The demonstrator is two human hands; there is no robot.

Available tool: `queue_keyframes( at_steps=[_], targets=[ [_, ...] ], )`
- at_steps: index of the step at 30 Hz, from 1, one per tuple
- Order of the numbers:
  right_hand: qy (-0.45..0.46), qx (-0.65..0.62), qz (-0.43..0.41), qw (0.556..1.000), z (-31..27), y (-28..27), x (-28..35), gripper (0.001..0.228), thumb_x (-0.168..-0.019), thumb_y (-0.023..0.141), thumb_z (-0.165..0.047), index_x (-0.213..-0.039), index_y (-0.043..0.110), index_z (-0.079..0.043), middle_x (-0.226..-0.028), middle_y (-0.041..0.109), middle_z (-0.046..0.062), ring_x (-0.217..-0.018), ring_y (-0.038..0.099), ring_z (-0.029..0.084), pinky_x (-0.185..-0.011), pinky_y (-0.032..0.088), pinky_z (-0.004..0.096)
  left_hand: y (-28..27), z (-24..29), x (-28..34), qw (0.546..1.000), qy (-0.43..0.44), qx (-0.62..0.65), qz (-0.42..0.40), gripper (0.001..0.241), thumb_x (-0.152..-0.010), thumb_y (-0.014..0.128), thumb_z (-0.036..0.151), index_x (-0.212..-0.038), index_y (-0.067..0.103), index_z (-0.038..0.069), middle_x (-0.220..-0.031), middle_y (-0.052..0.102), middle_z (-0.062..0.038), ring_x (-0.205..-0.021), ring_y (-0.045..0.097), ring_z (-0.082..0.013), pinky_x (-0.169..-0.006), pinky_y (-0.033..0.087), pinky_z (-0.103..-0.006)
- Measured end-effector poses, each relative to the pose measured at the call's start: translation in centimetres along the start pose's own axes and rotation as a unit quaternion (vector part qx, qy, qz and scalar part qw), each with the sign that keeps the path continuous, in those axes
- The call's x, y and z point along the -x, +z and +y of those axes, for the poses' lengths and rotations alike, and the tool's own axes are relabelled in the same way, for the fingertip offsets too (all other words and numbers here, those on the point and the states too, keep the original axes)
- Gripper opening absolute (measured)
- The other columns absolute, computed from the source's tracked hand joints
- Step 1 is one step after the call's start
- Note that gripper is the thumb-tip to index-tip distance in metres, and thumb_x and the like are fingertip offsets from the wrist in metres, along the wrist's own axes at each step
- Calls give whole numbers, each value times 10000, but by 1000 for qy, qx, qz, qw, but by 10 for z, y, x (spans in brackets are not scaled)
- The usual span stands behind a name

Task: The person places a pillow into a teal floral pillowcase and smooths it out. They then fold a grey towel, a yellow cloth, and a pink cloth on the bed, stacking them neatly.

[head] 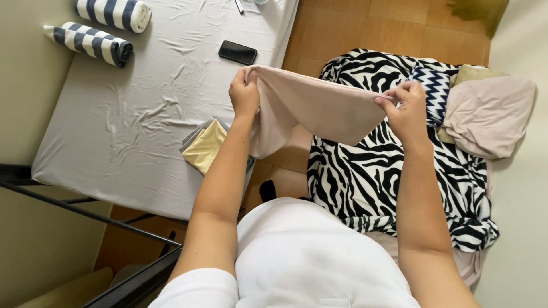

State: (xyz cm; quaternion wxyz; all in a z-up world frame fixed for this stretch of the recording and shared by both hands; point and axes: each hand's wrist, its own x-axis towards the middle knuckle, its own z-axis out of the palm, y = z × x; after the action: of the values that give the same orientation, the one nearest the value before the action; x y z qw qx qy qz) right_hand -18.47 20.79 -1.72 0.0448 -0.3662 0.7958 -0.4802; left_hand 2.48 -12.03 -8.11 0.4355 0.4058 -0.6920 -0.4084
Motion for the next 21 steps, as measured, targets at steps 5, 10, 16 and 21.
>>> queue_keyframes(
  at_steps=[5,10,16,21],
  targets=[
    [-136,94,65,984,-7,7,-10,178,-903,799,-162,-924,693,-20,-1005,671,123,-905,596,235,-777,509,333,11,-13,-6,995,-57,-27,-72,376,-857,685,161,-1222,633,85,-1110,652,-182,-986,625,-316,-878,503,-404],
    [1,-11,97,995,19,20,-23,185,-1058,774,-165,-1039,663,-19,-884,645,8,-775,545,79,-689,464,248,28,-72,-20,994,-100,42,-26,503,-886,519,76,-1387,545,96,-1342,472,-228,-1219,505,-340,-1077,408,-410],
    [53,-154,110,980,14,37,-20,89,-1059,722,-105,-1145,714,-83,-743,484,-41,-617,381,29,-540,288,208,4,-38,-5,992,-82,36,84,361,-978,470,78,-1198,756,94,-1208,602,-180,-1155,535,-281,-1039,444,-351],
    [147,-184,-67,970,-23,70,-6,189,-979,611,-70,-1068,778,-70,-734,627,-28,-563,562,47,-527,508,210,30,-30,29,999,-23,9,-48,281,-1021,585,223,-1207,783,151,-1001,630,-129,-951,576,-229,-891,506,-339]
  ],
)
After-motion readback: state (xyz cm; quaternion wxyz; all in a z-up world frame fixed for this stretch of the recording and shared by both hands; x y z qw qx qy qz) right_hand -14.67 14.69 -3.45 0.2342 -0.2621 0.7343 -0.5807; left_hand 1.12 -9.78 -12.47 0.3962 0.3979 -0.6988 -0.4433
